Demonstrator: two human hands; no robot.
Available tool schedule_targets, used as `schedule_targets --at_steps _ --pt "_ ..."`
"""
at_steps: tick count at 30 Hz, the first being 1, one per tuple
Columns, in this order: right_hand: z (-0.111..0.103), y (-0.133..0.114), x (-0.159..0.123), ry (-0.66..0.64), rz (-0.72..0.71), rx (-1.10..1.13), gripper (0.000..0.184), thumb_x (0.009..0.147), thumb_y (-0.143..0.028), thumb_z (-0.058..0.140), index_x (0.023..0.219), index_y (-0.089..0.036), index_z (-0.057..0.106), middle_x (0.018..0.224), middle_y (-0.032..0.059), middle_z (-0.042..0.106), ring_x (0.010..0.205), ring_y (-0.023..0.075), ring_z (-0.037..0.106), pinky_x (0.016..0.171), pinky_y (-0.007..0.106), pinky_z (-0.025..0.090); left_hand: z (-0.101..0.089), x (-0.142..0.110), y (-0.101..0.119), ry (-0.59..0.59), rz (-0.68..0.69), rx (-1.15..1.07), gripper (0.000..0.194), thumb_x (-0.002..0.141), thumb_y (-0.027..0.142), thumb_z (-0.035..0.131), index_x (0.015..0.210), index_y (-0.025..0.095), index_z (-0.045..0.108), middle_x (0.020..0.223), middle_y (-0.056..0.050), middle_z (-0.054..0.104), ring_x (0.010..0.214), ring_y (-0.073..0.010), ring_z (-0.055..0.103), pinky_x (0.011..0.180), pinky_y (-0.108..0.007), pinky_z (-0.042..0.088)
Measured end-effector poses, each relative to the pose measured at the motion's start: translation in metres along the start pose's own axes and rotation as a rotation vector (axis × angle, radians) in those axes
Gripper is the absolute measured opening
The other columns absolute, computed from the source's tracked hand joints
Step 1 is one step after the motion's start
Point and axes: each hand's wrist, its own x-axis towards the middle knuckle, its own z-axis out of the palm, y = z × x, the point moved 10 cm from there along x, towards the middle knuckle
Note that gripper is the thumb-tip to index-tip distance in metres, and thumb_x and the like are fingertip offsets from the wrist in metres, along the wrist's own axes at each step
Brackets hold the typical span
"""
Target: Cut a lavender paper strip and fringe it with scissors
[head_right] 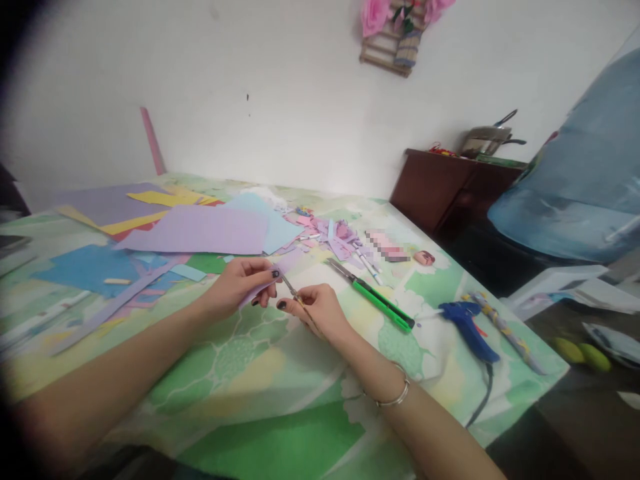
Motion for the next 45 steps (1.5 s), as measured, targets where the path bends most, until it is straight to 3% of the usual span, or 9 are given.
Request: schedule_targets --at_steps 31,40,45 --pt "-0.006 -0.006 0.001 0.058 -0.045 -0.173 0.049 0.065 -0.053 0.067 0.05 -0.019 0.035 0.039 -0.0076 0.028 0.036 0.005 0.025 0.036 0.021 0.015 0.004 -0.001 -0.003 -0.035 -0.03 -0.011 0.021 0.077 0.029 0.061 0.065 0.011 0.058 0.056 -0.003 0.064 0.04 -0.0084 0.056 0.037 -0.016 0.034" --pt "0.003 -0.002 -0.001 -0.051 0.005 -0.016 0.042 0.068 -0.054 0.064 0.058 -0.018 0.045 0.035 -0.0088 0.034 0.029 0.0052 0.028 0.031 0.019 0.018 0.002 0.001 -0.004 -0.033 -0.031 -0.019 0.02 0.077 0.028 0.061 0.065 0.013 0.059 0.055 -0.002 0.064 0.039 -0.0085 0.056 0.036 -0.017 0.033" --pt "0.005 -0.005 -0.001 -0.095 -0.042 0.028 0.039 0.071 -0.052 0.063 0.062 -0.017 0.048 0.036 -0.0088 0.037 0.029 0.005 0.029 0.031 0.018 0.019 0.003 0.001 -0.004 -0.047 -0.034 -0.054 0.021 0.078 0.028 0.061 0.065 0.012 0.06 0.053 -0.002 0.064 0.038 -0.0081 0.056 0.036 -0.016 0.032"
